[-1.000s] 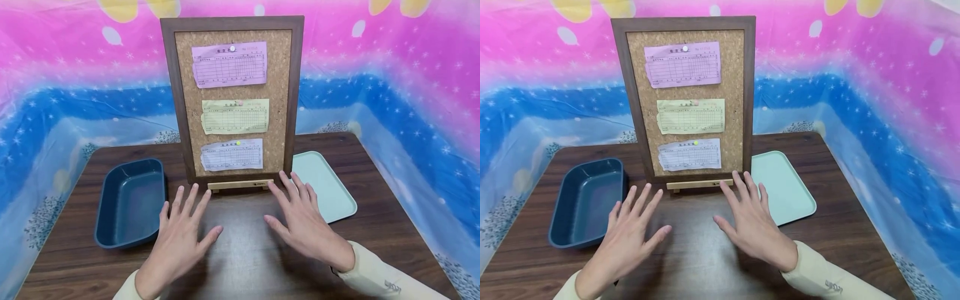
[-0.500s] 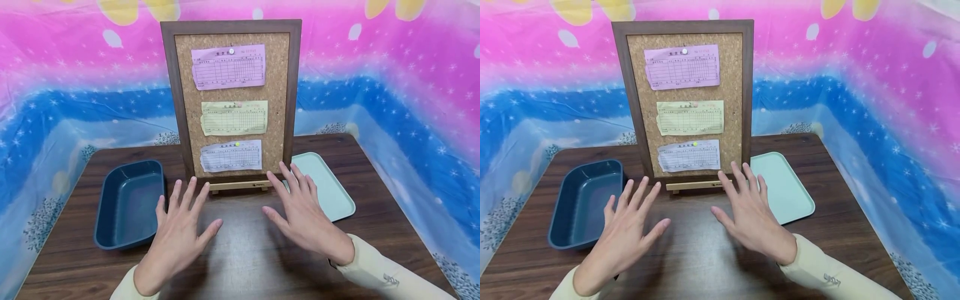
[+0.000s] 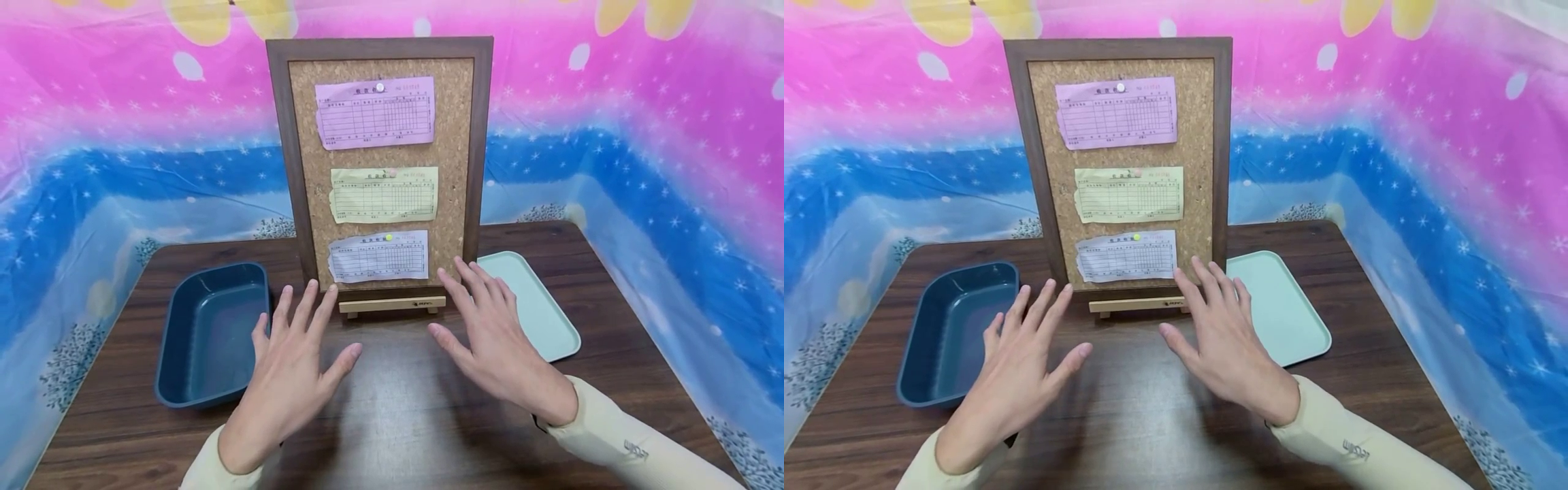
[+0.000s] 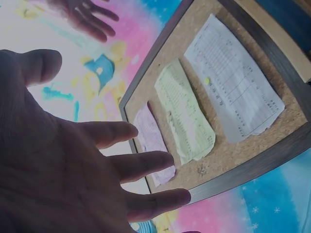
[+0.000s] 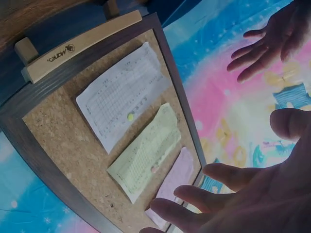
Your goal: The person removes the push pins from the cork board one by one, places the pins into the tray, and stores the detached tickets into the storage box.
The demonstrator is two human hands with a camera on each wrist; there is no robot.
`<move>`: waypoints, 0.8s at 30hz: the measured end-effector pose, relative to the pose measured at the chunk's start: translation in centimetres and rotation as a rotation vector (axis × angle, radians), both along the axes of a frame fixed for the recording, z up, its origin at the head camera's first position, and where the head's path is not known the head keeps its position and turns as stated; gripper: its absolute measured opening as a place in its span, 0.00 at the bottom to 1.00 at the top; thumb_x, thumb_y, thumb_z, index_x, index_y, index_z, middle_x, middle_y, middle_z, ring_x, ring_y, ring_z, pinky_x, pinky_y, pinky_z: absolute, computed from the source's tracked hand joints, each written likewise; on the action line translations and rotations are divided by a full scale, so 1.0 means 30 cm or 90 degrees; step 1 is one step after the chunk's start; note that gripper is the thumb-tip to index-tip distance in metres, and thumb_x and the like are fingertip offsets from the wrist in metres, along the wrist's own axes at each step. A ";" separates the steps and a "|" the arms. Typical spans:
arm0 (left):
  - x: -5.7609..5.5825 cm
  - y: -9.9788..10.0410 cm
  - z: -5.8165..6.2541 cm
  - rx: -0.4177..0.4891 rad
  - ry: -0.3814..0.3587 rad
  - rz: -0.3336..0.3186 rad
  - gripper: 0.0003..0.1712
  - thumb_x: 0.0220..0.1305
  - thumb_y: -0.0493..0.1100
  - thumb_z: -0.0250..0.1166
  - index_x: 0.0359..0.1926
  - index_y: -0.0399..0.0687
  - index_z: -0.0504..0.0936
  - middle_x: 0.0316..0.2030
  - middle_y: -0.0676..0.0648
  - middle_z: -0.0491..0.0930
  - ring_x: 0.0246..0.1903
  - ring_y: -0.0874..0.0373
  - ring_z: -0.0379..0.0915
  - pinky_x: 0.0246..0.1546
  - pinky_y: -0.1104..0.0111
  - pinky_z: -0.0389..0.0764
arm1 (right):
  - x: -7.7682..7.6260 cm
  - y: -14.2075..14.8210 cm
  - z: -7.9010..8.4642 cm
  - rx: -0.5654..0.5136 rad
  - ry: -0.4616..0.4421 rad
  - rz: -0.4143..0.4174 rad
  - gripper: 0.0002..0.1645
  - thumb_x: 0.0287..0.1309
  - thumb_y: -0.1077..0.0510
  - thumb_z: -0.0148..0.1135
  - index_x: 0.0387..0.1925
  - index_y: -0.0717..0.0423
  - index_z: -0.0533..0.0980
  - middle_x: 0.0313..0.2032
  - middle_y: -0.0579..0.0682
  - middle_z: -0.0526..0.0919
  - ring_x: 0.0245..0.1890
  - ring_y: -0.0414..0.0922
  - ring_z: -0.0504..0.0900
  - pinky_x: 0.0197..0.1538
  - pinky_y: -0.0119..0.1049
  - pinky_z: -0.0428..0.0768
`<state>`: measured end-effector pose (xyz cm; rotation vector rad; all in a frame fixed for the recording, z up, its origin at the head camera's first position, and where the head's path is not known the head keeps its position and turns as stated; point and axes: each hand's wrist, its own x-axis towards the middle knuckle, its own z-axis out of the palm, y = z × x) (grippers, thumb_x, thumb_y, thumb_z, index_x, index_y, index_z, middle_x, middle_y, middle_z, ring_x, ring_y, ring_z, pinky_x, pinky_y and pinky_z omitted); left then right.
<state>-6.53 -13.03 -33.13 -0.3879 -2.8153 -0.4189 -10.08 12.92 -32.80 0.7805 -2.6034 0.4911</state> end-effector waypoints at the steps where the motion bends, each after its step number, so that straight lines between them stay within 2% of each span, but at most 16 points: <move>1: -0.003 0.001 0.003 0.006 0.003 -0.001 0.41 0.54 0.70 0.40 0.65 0.64 0.39 0.64 0.46 0.44 0.62 0.49 0.25 0.49 0.42 0.37 | -0.002 0.000 0.002 -0.002 0.000 -0.001 0.38 0.55 0.37 0.43 0.64 0.43 0.49 0.64 0.47 0.44 0.62 0.50 0.43 0.54 0.53 0.45; 8: -0.020 0.005 0.016 0.069 0.045 -0.026 0.41 0.55 0.66 0.46 0.65 0.61 0.44 0.63 0.47 0.48 0.62 0.47 0.37 0.50 0.43 0.38 | -0.010 -0.008 0.021 -0.017 -0.002 -0.007 0.38 0.55 0.37 0.43 0.64 0.42 0.48 0.63 0.46 0.47 0.60 0.49 0.49 0.54 0.51 0.47; 11: -0.026 0.004 0.023 0.113 0.077 -0.050 0.39 0.55 0.63 0.50 0.65 0.58 0.48 0.62 0.48 0.51 0.61 0.49 0.41 0.50 0.45 0.44 | -0.014 -0.012 0.034 -0.027 0.005 -0.007 0.37 0.55 0.38 0.43 0.64 0.43 0.49 0.63 0.46 0.49 0.59 0.48 0.51 0.54 0.50 0.48; 14: -0.031 0.002 0.031 0.143 0.090 -0.079 0.38 0.55 0.60 0.51 0.64 0.58 0.50 0.62 0.50 0.52 0.61 0.51 0.44 0.50 0.47 0.50 | -0.018 -0.014 0.046 -0.043 0.008 -0.008 0.36 0.55 0.38 0.44 0.63 0.44 0.51 0.62 0.46 0.51 0.59 0.47 0.52 0.54 0.49 0.49; 18: -0.036 0.001 0.035 0.151 0.079 -0.109 0.37 0.56 0.59 0.51 0.64 0.60 0.49 0.62 0.53 0.50 0.60 0.53 0.45 0.49 0.47 0.54 | -0.023 -0.017 0.058 -0.054 0.011 -0.016 0.36 0.55 0.38 0.44 0.63 0.44 0.53 0.61 0.46 0.53 0.59 0.46 0.53 0.54 0.49 0.50; 24: -0.043 0.004 0.033 0.147 0.084 -0.121 0.36 0.56 0.59 0.51 0.64 0.59 0.50 0.62 0.54 0.50 0.60 0.54 0.45 0.49 0.47 0.55 | -0.032 -0.025 0.077 -0.062 0.022 -0.020 0.35 0.55 0.39 0.44 0.62 0.44 0.53 0.61 0.45 0.53 0.59 0.45 0.52 0.53 0.49 0.50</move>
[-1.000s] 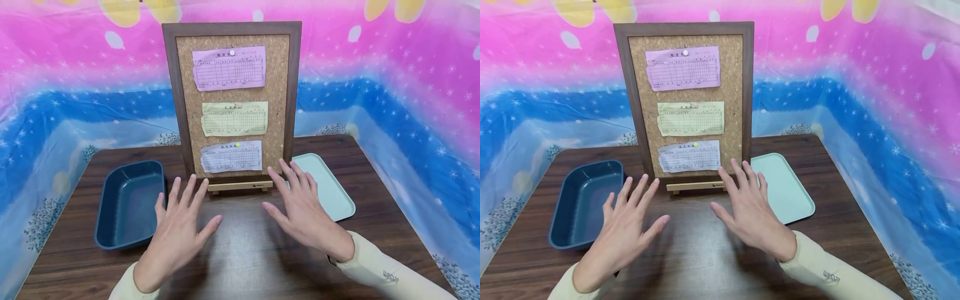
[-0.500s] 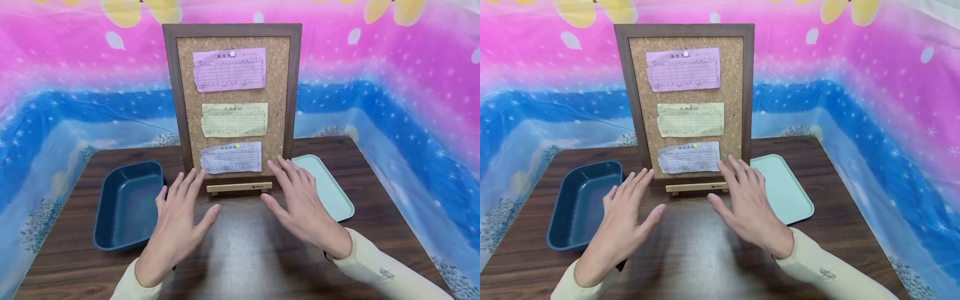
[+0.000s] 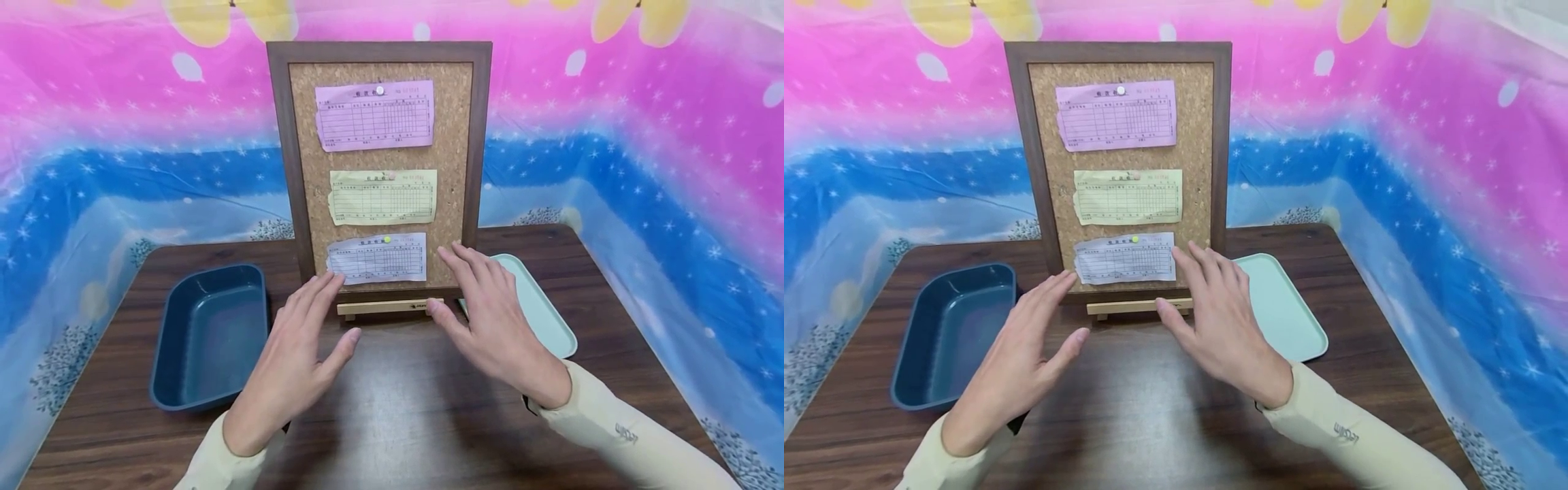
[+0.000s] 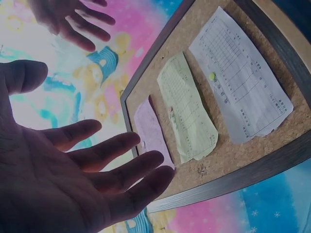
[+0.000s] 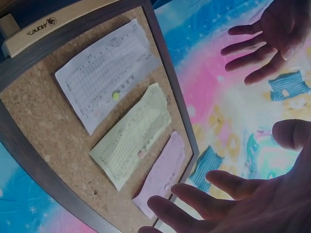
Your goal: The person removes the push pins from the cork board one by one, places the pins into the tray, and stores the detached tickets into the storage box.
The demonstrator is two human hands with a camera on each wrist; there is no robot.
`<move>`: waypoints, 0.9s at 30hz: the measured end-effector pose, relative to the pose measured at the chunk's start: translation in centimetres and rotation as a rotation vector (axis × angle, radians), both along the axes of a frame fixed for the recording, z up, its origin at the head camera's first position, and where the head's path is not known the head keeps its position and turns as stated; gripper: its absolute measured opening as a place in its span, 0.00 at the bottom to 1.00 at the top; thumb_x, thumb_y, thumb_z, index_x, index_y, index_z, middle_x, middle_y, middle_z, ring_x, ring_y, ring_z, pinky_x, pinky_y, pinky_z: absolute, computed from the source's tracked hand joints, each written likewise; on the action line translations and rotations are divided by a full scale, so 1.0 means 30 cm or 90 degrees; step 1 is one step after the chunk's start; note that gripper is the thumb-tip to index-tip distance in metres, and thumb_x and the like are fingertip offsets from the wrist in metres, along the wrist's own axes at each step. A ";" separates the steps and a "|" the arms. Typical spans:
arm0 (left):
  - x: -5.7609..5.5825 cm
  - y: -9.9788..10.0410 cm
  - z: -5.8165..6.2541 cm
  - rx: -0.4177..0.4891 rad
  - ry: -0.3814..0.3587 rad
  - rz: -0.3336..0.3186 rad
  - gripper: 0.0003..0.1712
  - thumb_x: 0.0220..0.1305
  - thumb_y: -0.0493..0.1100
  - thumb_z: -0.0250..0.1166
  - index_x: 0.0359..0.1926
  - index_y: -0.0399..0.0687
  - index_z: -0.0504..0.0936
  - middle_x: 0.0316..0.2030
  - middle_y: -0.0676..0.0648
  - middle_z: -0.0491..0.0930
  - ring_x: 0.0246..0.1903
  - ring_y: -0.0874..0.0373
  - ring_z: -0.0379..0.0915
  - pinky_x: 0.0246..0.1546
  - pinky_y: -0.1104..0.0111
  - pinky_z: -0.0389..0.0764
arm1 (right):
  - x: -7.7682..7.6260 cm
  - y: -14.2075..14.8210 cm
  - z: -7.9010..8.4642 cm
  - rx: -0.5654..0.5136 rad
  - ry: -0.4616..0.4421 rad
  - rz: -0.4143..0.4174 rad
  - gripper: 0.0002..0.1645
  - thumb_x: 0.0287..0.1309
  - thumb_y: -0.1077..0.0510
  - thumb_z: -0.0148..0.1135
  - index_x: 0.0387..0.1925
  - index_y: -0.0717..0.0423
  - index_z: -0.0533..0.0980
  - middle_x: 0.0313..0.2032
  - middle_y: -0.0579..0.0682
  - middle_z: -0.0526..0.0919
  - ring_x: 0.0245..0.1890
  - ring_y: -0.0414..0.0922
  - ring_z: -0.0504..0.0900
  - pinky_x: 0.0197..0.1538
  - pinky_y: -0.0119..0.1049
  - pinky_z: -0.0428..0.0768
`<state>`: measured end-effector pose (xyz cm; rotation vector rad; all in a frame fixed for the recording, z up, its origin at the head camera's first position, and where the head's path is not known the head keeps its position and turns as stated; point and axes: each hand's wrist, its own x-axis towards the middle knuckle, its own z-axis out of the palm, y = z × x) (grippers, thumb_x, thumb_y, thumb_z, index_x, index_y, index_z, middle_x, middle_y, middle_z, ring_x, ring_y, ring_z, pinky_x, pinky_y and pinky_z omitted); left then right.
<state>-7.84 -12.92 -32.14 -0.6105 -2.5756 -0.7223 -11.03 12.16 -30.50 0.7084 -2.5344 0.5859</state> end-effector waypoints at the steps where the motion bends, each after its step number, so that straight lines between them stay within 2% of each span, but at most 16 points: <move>1: -0.001 0.000 0.000 0.001 0.003 -0.002 0.36 0.57 0.59 0.51 0.64 0.59 0.51 0.62 0.54 0.51 0.60 0.55 0.46 0.49 0.48 0.55 | -0.002 -0.002 0.003 -0.002 0.001 -0.001 0.35 0.54 0.39 0.45 0.62 0.44 0.53 0.61 0.45 0.54 0.59 0.45 0.52 0.53 0.49 0.51; 7: -0.014 -0.007 0.018 0.019 0.038 -0.016 0.33 0.57 0.55 0.52 0.62 0.54 0.56 0.57 0.53 0.60 0.55 0.58 0.54 0.50 0.59 0.59 | -0.020 -0.011 0.028 -0.014 0.027 -0.014 0.35 0.53 0.39 0.46 0.61 0.46 0.56 0.58 0.50 0.59 0.55 0.49 0.56 0.47 0.50 0.54; 10: -0.031 -0.017 0.036 0.038 0.046 -0.007 0.31 0.57 0.54 0.53 0.60 0.51 0.59 0.53 0.52 0.63 0.49 0.59 0.59 0.45 0.63 0.63 | -0.034 -0.018 0.044 -0.025 0.038 -0.020 0.35 0.53 0.39 0.46 0.61 0.47 0.56 0.58 0.51 0.60 0.54 0.50 0.56 0.45 0.51 0.55; 17: -0.064 -0.041 0.068 0.073 0.025 0.003 0.29 0.57 0.54 0.53 0.59 0.50 0.61 0.49 0.52 0.66 0.40 0.60 0.61 0.37 0.65 0.64 | -0.069 -0.026 0.079 -0.040 0.053 -0.026 0.35 0.51 0.41 0.50 0.60 0.48 0.59 0.56 0.50 0.62 0.52 0.49 0.59 0.44 0.49 0.57; 27: -0.078 -0.054 0.108 0.127 0.056 0.003 0.25 0.56 0.45 0.56 0.55 0.49 0.64 0.44 0.51 0.68 0.38 0.61 0.64 0.38 0.65 0.68 | -0.102 -0.033 0.116 -0.064 0.073 -0.010 0.33 0.47 0.44 0.57 0.56 0.50 0.63 0.52 0.49 0.66 0.49 0.48 0.62 0.45 0.45 0.60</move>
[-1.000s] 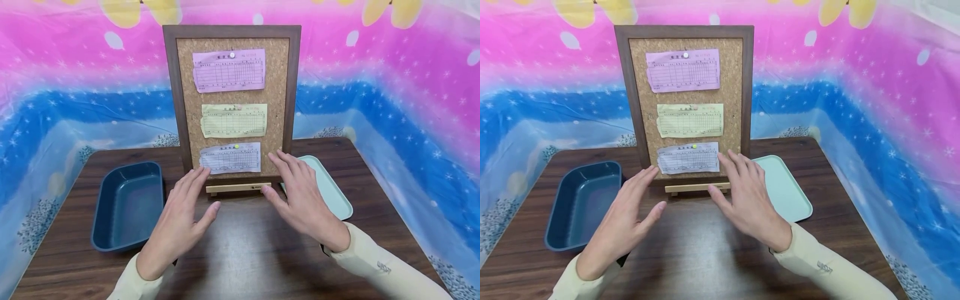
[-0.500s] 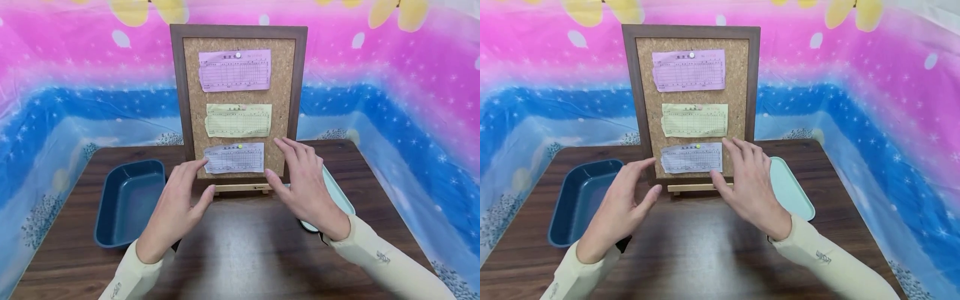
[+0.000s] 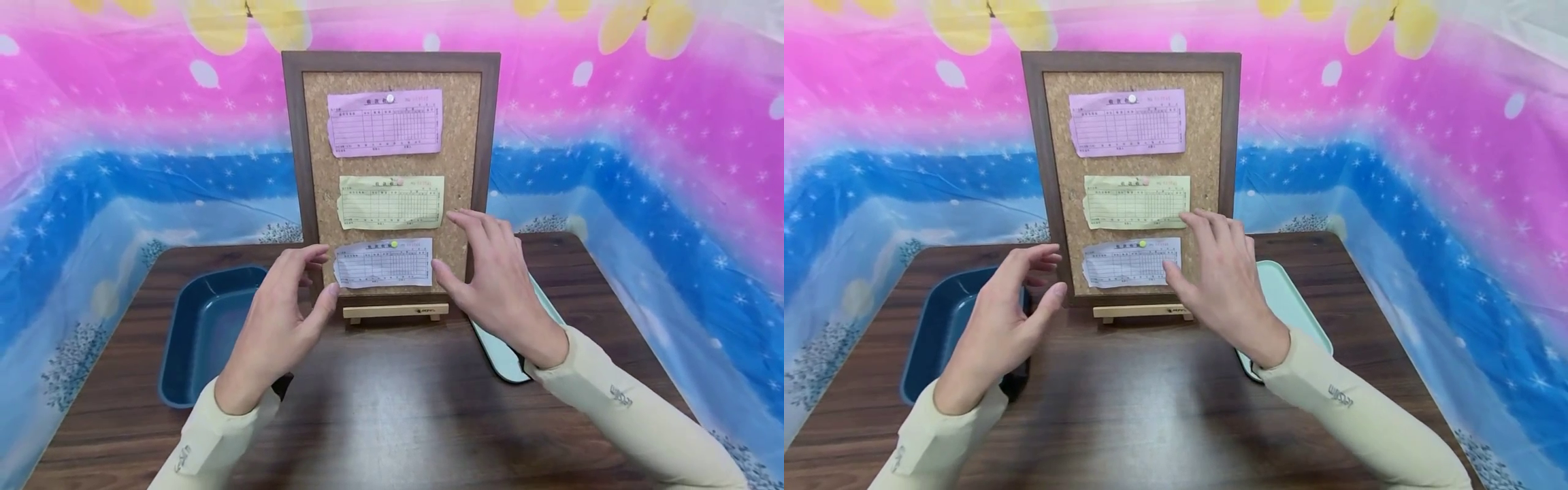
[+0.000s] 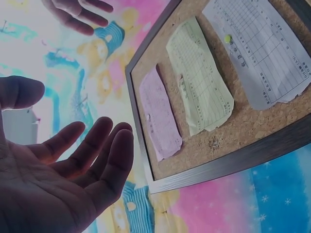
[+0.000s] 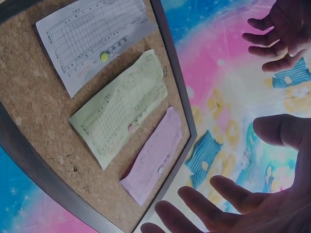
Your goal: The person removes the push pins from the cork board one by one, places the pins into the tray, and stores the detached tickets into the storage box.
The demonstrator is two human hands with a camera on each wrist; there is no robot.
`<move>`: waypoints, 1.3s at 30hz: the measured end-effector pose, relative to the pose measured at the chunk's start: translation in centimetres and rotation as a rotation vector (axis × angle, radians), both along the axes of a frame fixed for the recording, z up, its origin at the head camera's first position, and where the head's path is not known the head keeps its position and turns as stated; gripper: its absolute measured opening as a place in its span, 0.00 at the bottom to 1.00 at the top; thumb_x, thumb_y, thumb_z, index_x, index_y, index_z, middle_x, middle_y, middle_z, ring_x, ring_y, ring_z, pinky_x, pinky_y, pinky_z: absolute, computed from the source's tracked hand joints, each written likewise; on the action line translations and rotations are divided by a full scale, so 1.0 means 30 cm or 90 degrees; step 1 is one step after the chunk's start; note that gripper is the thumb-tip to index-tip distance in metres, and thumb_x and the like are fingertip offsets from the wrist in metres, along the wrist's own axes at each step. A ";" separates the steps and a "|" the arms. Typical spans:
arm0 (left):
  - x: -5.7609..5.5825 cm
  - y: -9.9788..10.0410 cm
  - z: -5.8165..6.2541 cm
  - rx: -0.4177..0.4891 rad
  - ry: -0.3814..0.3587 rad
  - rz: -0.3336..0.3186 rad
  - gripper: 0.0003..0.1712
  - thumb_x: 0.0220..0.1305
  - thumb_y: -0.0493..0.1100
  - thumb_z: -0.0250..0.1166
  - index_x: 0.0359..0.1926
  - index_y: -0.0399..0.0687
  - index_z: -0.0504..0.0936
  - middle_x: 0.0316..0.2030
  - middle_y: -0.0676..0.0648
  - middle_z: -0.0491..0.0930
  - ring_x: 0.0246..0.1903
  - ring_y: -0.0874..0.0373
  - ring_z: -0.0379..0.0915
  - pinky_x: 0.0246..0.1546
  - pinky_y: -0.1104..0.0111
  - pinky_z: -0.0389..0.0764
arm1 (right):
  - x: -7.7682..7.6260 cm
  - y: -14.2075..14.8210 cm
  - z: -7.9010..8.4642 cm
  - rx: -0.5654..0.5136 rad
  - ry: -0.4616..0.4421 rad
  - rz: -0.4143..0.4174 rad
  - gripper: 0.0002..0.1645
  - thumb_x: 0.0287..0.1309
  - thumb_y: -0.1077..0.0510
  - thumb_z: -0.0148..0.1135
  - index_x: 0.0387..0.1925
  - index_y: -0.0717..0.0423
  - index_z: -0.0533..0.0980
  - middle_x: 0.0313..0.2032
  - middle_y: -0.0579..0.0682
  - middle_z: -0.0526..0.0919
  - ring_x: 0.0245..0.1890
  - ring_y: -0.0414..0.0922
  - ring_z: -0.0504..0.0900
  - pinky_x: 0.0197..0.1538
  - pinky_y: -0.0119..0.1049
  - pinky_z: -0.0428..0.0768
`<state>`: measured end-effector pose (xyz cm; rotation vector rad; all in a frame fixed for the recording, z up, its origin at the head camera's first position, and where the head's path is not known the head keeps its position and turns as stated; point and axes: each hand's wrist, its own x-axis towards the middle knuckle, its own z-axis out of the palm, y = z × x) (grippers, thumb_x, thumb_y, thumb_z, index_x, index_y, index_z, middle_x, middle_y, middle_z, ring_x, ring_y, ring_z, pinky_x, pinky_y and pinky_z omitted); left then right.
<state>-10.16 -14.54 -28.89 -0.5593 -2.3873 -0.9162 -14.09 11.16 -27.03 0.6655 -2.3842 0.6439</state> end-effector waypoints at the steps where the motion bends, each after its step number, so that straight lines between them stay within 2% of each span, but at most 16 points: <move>1: -0.002 0.000 0.002 0.003 0.001 0.002 0.25 0.56 0.45 0.56 0.55 0.48 0.64 0.44 0.51 0.68 0.38 0.61 0.64 0.37 0.65 0.68 | -0.002 0.000 0.003 0.001 0.001 -0.001 0.34 0.46 0.45 0.58 0.55 0.50 0.64 0.51 0.49 0.66 0.49 0.48 0.62 0.45 0.46 0.59; 7: -0.020 -0.003 0.022 0.032 0.011 0.040 0.22 0.57 0.43 0.55 0.54 0.46 0.66 0.40 0.50 0.69 0.37 0.59 0.66 0.36 0.64 0.69 | -0.019 -0.004 0.015 0.000 0.009 0.000 0.32 0.46 0.46 0.58 0.54 0.51 0.65 0.51 0.49 0.66 0.49 0.48 0.61 0.47 0.45 0.59; 15: -0.047 -0.005 0.044 0.073 0.008 0.087 0.19 0.59 0.43 0.51 0.52 0.46 0.66 0.39 0.49 0.69 0.32 0.61 0.68 0.33 0.65 0.72 | -0.045 -0.016 0.041 -0.036 0.035 0.042 0.31 0.45 0.49 0.60 0.52 0.54 0.66 0.49 0.49 0.67 0.49 0.47 0.62 0.48 0.41 0.60; 22: -0.070 -0.003 0.063 0.093 0.003 0.078 0.17 0.62 0.43 0.48 0.51 0.45 0.66 0.39 0.49 0.70 0.30 0.61 0.68 0.33 0.67 0.71 | -0.062 -0.031 0.065 -0.045 0.063 0.060 0.30 0.44 0.51 0.61 0.51 0.56 0.67 0.47 0.51 0.68 0.45 0.47 0.63 0.46 0.39 0.60; 27: -0.093 0.000 0.081 0.111 0.005 0.071 0.16 0.62 0.43 0.45 0.50 0.46 0.66 0.39 0.49 0.71 0.32 0.61 0.67 0.33 0.67 0.70 | -0.073 -0.034 0.079 -0.040 0.047 0.048 0.30 0.44 0.51 0.61 0.51 0.56 0.66 0.46 0.51 0.67 0.44 0.47 0.63 0.45 0.39 0.61; 35: -0.153 -0.002 0.109 0.127 0.032 0.074 0.14 0.63 0.42 0.42 0.48 0.44 0.67 0.38 0.49 0.71 0.33 0.60 0.65 0.32 0.67 0.67 | -0.114 -0.040 0.107 -0.038 0.037 0.035 0.29 0.46 0.50 0.60 0.50 0.56 0.66 0.46 0.50 0.67 0.44 0.47 0.62 0.45 0.39 0.61; 39: -0.165 0.000 0.119 0.123 0.040 0.080 0.15 0.63 0.42 0.42 0.48 0.43 0.66 0.38 0.49 0.70 0.33 0.60 0.65 0.32 0.67 0.67 | -0.134 -0.040 0.103 -0.037 0.022 0.025 0.28 0.47 0.50 0.60 0.50 0.56 0.67 0.45 0.50 0.67 0.43 0.47 0.62 0.44 0.39 0.61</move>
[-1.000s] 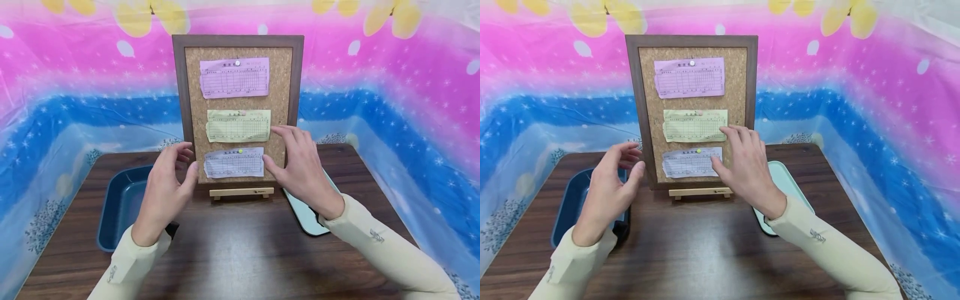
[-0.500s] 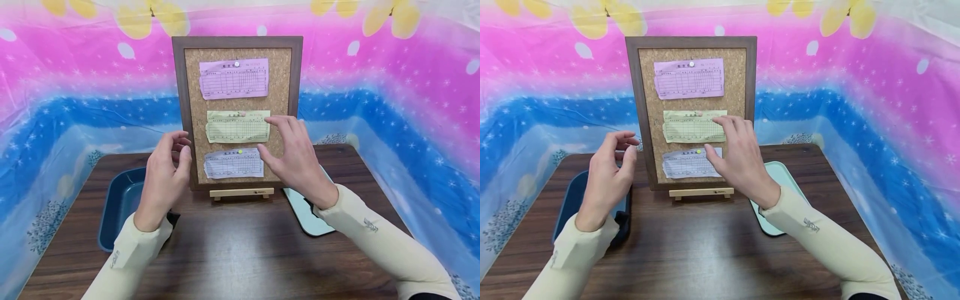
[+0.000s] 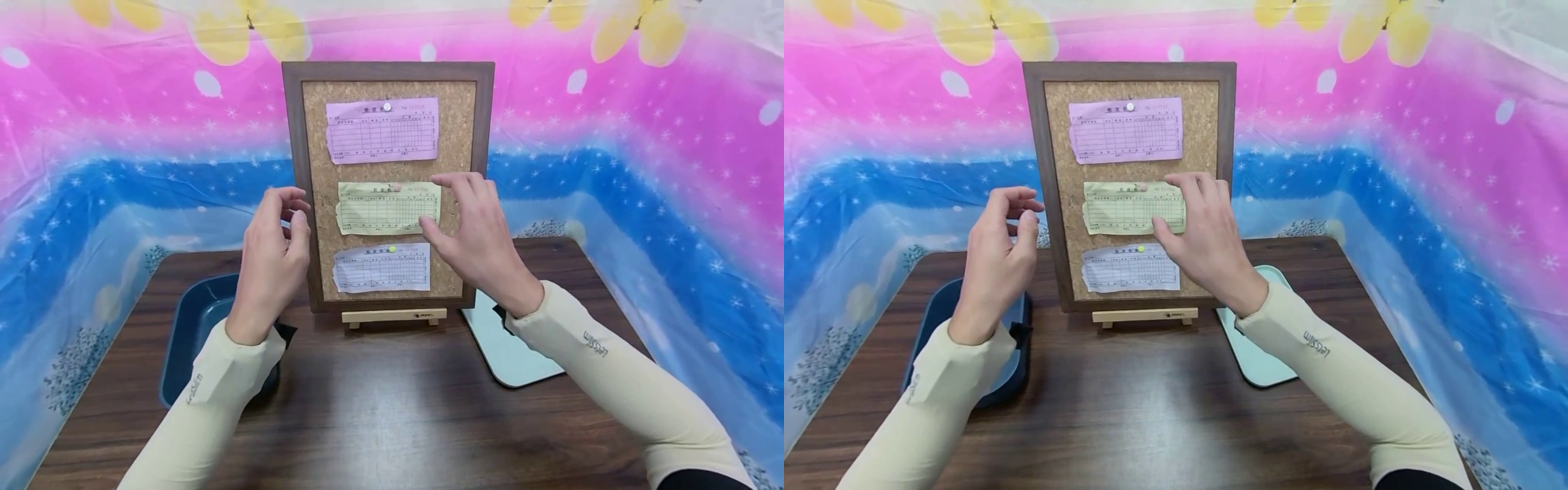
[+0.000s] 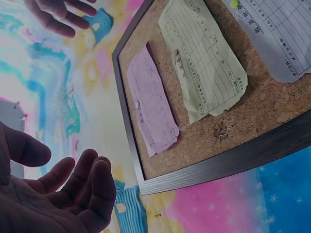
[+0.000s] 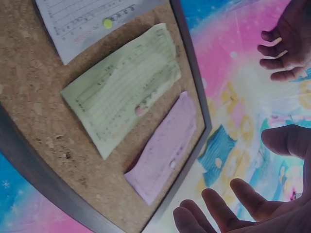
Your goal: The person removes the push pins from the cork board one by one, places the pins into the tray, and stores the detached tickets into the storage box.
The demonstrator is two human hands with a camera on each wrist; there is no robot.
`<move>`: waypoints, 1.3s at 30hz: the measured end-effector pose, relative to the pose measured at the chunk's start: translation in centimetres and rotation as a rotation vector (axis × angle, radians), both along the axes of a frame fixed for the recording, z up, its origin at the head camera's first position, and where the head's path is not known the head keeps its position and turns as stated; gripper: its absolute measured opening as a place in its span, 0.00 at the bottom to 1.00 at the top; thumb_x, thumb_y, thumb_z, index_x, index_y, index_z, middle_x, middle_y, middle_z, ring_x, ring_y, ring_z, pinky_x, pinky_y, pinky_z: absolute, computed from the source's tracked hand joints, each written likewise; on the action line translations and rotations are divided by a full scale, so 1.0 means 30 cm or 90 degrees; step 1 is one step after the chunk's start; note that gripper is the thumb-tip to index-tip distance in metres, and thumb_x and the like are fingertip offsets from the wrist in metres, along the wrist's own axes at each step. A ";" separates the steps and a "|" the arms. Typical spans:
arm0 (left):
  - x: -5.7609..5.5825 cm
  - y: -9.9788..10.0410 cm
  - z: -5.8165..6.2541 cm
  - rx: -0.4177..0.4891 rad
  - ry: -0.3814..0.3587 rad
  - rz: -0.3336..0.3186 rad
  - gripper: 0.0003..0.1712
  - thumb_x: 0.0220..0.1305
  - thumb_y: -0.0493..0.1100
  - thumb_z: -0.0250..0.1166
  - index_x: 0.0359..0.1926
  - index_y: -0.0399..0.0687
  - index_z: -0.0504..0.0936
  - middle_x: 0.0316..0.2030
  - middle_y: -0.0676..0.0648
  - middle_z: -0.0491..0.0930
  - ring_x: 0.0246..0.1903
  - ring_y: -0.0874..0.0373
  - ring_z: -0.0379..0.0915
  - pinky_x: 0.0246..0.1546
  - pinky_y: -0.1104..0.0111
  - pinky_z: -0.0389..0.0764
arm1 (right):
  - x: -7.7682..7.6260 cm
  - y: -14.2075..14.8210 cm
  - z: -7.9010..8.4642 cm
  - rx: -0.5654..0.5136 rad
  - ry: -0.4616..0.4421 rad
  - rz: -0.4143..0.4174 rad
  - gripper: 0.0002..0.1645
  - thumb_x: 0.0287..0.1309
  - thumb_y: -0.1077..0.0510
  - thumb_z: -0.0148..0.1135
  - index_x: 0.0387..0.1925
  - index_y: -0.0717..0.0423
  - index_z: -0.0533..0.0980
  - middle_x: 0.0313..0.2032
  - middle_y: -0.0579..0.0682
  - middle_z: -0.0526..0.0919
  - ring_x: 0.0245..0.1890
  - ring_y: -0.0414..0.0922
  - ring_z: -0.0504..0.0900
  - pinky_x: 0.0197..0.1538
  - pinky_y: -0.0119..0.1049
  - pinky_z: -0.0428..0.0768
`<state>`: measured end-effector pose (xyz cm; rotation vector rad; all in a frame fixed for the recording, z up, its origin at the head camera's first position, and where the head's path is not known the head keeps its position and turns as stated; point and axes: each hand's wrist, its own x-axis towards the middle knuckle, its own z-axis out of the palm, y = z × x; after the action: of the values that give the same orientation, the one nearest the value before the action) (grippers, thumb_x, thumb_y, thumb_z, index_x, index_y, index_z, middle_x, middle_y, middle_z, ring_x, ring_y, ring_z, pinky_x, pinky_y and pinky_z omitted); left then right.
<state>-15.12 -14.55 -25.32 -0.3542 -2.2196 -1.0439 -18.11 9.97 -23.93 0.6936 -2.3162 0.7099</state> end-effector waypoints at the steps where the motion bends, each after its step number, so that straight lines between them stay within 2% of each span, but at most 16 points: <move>1: -0.002 0.002 0.002 -0.002 0.001 0.001 0.15 0.63 0.42 0.42 0.48 0.43 0.66 0.38 0.49 0.70 0.33 0.60 0.64 0.33 0.67 0.67 | -0.004 0.002 -0.003 0.001 -0.003 -0.002 0.28 0.47 0.50 0.59 0.50 0.56 0.67 0.45 0.51 0.67 0.43 0.47 0.62 0.44 0.39 0.61; 7: -0.008 0.000 0.002 0.000 -0.008 0.008 0.15 0.64 0.43 0.42 0.49 0.43 0.66 0.39 0.49 0.70 0.34 0.60 0.65 0.33 0.67 0.67 | -0.030 0.017 -0.011 -0.008 0.015 -0.002 0.26 0.47 0.51 0.59 0.48 0.57 0.68 0.43 0.51 0.67 0.42 0.47 0.62 0.42 0.38 0.61; 13: -0.005 -0.017 -0.011 0.000 -0.018 0.023 0.16 0.63 0.43 0.43 0.49 0.44 0.66 0.40 0.49 0.70 0.34 0.60 0.65 0.31 0.67 0.68 | -0.061 0.023 -0.005 -0.050 0.041 0.008 0.22 0.47 0.53 0.59 0.45 0.56 0.70 0.42 0.50 0.67 0.41 0.46 0.61 0.43 0.39 0.61; 19: -0.022 -0.027 -0.017 -0.002 -0.015 0.032 0.16 0.63 0.43 0.44 0.50 0.43 0.66 0.39 0.48 0.70 0.32 0.60 0.65 0.29 0.67 0.67 | -0.074 0.015 -0.001 -0.060 0.019 0.004 0.21 0.49 0.53 0.58 0.45 0.55 0.70 0.42 0.49 0.67 0.42 0.45 0.62 0.43 0.39 0.62; 26: -0.041 -0.028 -0.018 -0.008 -0.015 0.036 0.15 0.63 0.43 0.43 0.49 0.43 0.66 0.39 0.48 0.70 0.33 0.60 0.65 0.30 0.67 0.68 | -0.086 -0.014 0.023 -0.054 0.041 0.016 0.21 0.48 0.54 0.58 0.45 0.55 0.70 0.42 0.49 0.68 0.41 0.45 0.62 0.43 0.37 0.61; 30: -0.053 -0.031 -0.012 -0.008 -0.019 0.042 0.16 0.63 0.44 0.44 0.49 0.43 0.67 0.39 0.48 0.70 0.33 0.60 0.65 0.30 0.67 0.67 | -0.092 -0.031 0.042 -0.053 0.036 0.011 0.20 0.48 0.54 0.57 0.45 0.54 0.70 0.41 0.48 0.68 0.41 0.45 0.62 0.43 0.37 0.61; 39: -0.090 -0.046 -0.006 0.001 -0.039 0.047 0.21 0.61 0.52 0.46 0.49 0.45 0.67 0.37 0.49 0.69 0.34 0.60 0.65 0.31 0.67 0.68 | -0.128 -0.059 0.070 -0.048 0.006 -0.011 0.23 0.49 0.52 0.56 0.48 0.54 0.68 0.44 0.47 0.68 0.44 0.43 0.62 0.45 0.35 0.60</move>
<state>-17.83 -15.93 -25.50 -0.2419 -2.2681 -1.0292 -21.94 8.20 -21.84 0.6403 -2.2715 0.7792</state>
